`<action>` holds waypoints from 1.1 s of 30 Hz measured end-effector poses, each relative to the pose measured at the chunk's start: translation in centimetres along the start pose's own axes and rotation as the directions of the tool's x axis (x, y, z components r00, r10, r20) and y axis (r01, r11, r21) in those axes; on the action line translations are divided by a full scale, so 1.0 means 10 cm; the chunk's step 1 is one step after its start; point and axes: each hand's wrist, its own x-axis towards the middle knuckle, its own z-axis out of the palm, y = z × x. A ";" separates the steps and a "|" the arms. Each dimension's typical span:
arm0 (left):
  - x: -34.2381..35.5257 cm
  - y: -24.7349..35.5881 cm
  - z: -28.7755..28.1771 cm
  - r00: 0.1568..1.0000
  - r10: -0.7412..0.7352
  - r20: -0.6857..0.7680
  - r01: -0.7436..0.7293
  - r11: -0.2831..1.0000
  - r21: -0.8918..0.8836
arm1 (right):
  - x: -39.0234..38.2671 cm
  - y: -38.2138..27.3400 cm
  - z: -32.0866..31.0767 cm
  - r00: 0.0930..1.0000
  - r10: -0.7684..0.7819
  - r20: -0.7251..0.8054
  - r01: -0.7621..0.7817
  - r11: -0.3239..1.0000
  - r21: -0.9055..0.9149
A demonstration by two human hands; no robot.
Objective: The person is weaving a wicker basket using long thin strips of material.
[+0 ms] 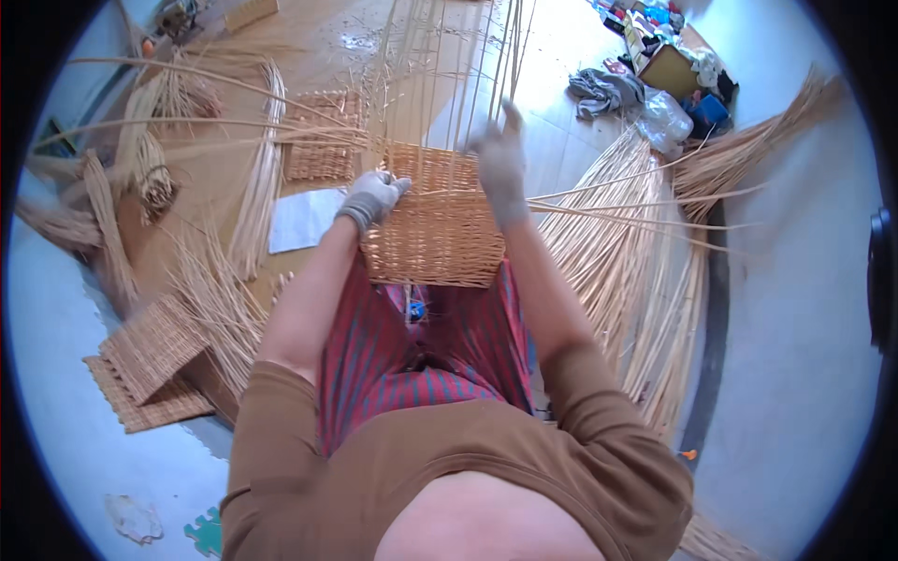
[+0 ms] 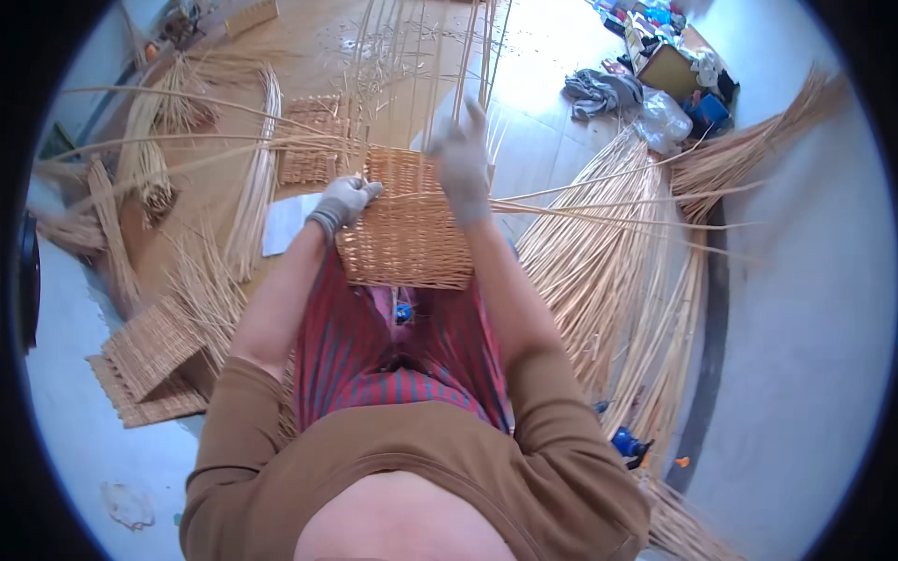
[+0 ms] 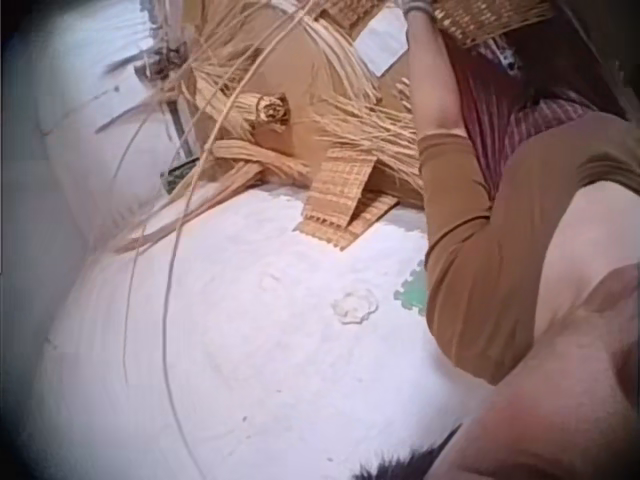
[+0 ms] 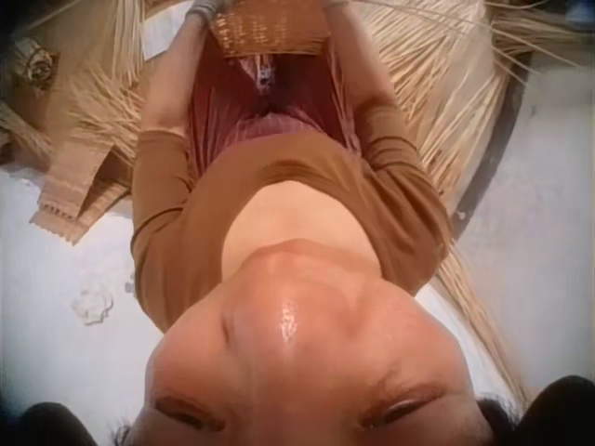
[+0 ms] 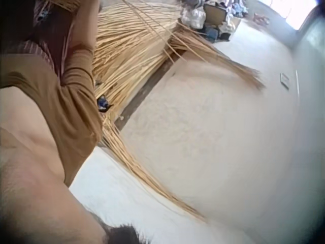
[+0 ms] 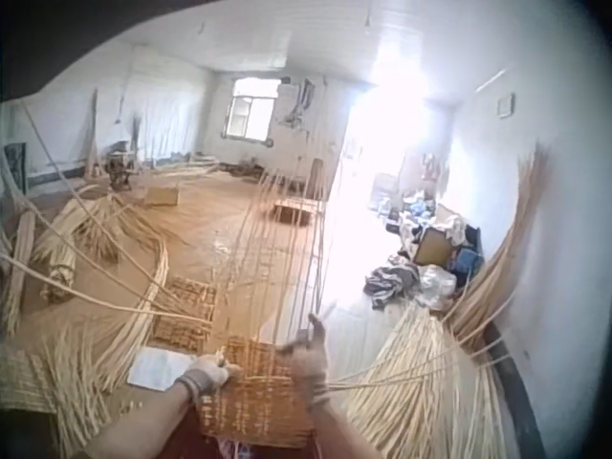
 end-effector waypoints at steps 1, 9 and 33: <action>-0.02 0.00 -0.03 0.998 -0.056 0.025 0.057 0.997 -0.044 | -0.27 0.20 -0.10 0.987 0.059 -0.149 -0.005 0.942 0.334; -0.07 0.46 -0.14 0.971 0.008 -0.238 -0.009 1.000 -0.001 | -0.88 0.19 -0.26 0.974 0.182 -0.132 -0.117 0.912 0.393; -0.18 0.85 0.53 0.993 0.115 -0.015 -0.114 0.940 -0.322 | -0.64 0.20 -1.08 0.928 0.133 -0.348 -0.008 0.941 0.338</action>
